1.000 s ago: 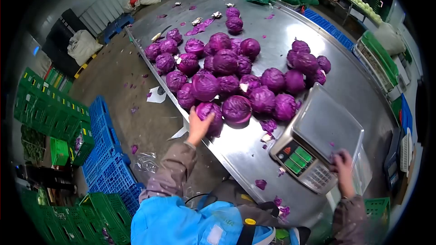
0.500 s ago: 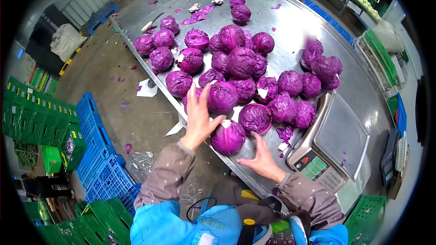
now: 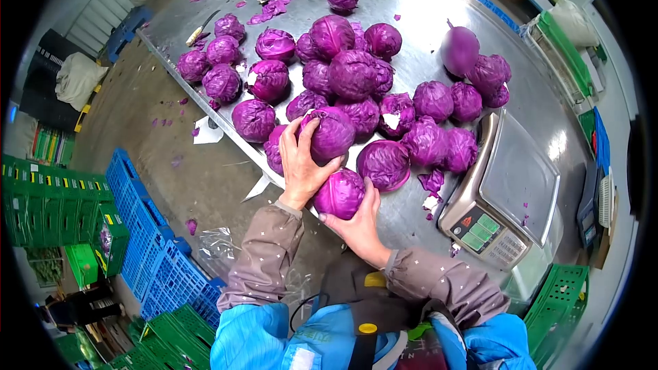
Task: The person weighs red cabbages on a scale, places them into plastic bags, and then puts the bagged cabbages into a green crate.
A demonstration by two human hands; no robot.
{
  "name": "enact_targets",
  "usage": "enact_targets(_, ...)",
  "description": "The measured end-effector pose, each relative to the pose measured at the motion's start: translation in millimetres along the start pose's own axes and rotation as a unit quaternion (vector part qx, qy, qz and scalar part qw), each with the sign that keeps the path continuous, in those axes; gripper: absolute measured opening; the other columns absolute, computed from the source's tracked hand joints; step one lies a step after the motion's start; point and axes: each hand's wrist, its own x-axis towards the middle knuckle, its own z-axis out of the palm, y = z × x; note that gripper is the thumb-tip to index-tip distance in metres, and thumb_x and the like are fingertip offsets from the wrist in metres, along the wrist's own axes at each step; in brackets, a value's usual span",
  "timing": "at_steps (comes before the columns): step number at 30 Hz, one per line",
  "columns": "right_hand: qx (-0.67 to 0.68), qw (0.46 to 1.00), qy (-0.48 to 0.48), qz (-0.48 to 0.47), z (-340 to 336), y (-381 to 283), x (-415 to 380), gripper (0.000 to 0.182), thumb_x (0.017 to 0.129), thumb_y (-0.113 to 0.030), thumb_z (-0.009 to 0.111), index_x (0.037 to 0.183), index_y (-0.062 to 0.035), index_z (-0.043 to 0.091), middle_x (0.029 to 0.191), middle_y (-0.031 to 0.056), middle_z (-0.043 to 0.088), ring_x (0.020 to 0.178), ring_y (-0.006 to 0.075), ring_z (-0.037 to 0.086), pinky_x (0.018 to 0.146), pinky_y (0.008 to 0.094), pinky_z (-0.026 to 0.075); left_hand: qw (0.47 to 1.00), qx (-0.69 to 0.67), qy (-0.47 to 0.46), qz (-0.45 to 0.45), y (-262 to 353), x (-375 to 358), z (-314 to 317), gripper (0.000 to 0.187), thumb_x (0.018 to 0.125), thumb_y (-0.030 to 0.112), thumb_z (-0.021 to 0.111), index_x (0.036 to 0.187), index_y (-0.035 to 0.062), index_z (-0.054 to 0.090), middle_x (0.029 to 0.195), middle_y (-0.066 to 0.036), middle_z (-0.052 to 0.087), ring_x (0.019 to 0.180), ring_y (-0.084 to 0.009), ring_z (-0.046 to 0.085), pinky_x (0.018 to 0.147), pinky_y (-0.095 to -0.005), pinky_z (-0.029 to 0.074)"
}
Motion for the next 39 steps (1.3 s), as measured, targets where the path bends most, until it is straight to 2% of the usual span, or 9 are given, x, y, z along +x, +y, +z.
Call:
enact_targets(10,0.071,0.994,0.074,-0.046,-5,30,-2,0.095,0.055,-0.022,0.081,0.129,-0.0025,0.025,0.123,0.0192,0.030,0.117,0.0325,0.033,0.097,0.0399,0.032,0.999,-0.037,-0.013,-0.028,21,-15,-3,0.075,0.058,0.019,0.077,0.122,0.0048,0.040,0.113,-0.016,0.039,0.106,-0.0328,0.040,0.091,-0.0407,0.034)
enact_targets(14,0.219,0.975,0.007,-0.047,-32,56,-17,0.096,0.054,-0.020,0.082,0.128,0.0010,0.025,0.121,0.0167,0.037,0.115,0.0261,0.038,0.099,0.0361,0.031,0.991,-0.108,0.044,-0.066,48,-46,8,0.076,0.067,0.017,0.071,0.128,0.0004,0.029,0.122,-0.020,0.030,0.115,-0.0336,0.031,0.098,-0.0401,0.026)
enact_targets(16,0.303,0.950,-0.071,0.002,-56,54,-30,0.094,0.059,-0.002,0.078,0.132,-0.0028,0.019,0.126,0.0137,0.035,0.115,0.0203,0.040,0.099,0.0326,0.034,0.977,-0.162,0.065,-0.124,62,-60,17,0.075,0.069,0.010,0.069,0.128,-0.0015,0.025,0.124,-0.020,0.027,0.118,-0.0335,0.028,0.100,-0.0428,0.023)
enact_targets(25,0.411,0.908,-0.002,0.081,-148,37,-59,0.089,0.060,-0.026,0.078,0.132,-0.0067,0.028,0.123,0.0103,0.038,0.114,0.0220,0.041,0.097,0.0313,0.035,0.913,-0.408,0.007,-0.004,155,-67,29,0.066,0.073,0.010,0.062,0.128,0.0005,0.026,0.129,-0.017,0.025,0.124,-0.0294,0.025,0.104,-0.0407,0.019)
enact_targets(28,0.478,0.869,0.119,0.056,-185,40,-69,0.095,0.056,-0.040,0.078,0.132,-0.0119,0.029,0.126,0.0112,0.037,0.117,0.0301,0.039,0.094,0.0470,0.042,0.985,-0.162,-0.010,0.059,120,-30,12,0.076,0.063,0.014,0.071,0.127,0.0029,0.031,0.127,-0.019,0.029,0.122,-0.0347,0.027,0.101,-0.0427,0.023)
enact_targets(30,0.457,0.861,0.218,0.057,-227,53,-64,0.097,0.056,-0.041,0.078,0.133,-0.0130,0.027,0.126,0.0107,0.038,0.115,0.0292,0.042,0.092,0.0462,0.043,0.996,0.020,-0.067,0.053,84,-4,-3,0.084,0.055,0.017,0.077,0.127,0.0058,0.034,0.127,-0.020,0.029,0.121,-0.0377,0.028,0.099,-0.0446,0.026)
enact_targets(32,0.404,0.883,0.239,-0.002,-273,47,-66,0.076,0.072,-0.030,0.066,0.133,-0.0085,0.026,0.124,0.0114,0.041,0.113,0.0247,0.045,0.091,0.0389,0.045,0.969,0.159,-0.179,0.067,51,7,-8,0.089,0.050,0.022,0.080,0.128,0.0116,0.037,0.131,-0.021,0.028,0.121,-0.0385,0.028,0.097,-0.0511,0.025)
enact_targets(34,0.336,0.889,0.310,0.013,-311,54,-60,0.063,0.078,-0.019,0.060,0.130,-0.0053,0.027,0.120,0.0128,0.043,0.108,0.0228,0.048,0.088,0.0367,0.046,0.939,0.189,-0.278,0.078,38,13,-5,0.089,0.048,0.022,0.081,0.127,0.0151,0.040,0.130,-0.022,0.030,0.117,-0.0384,0.033,0.095,-0.0490,0.029)
enact_targets(39,0.104,0.918,0.378,0.052,-362,94,-44,0.068,0.069,-0.022,0.073,0.122,-0.0004,0.036,0.112,0.0148,0.051,0.103,0.0212,0.051,0.088,0.0315,0.042,0.952,0.089,-0.270,0.115,25,20,-5,0.076,0.051,0.017,0.077,0.120,0.0118,0.045,0.121,-0.020,0.039,0.109,-0.0376,0.042,0.091,-0.0420,0.038)
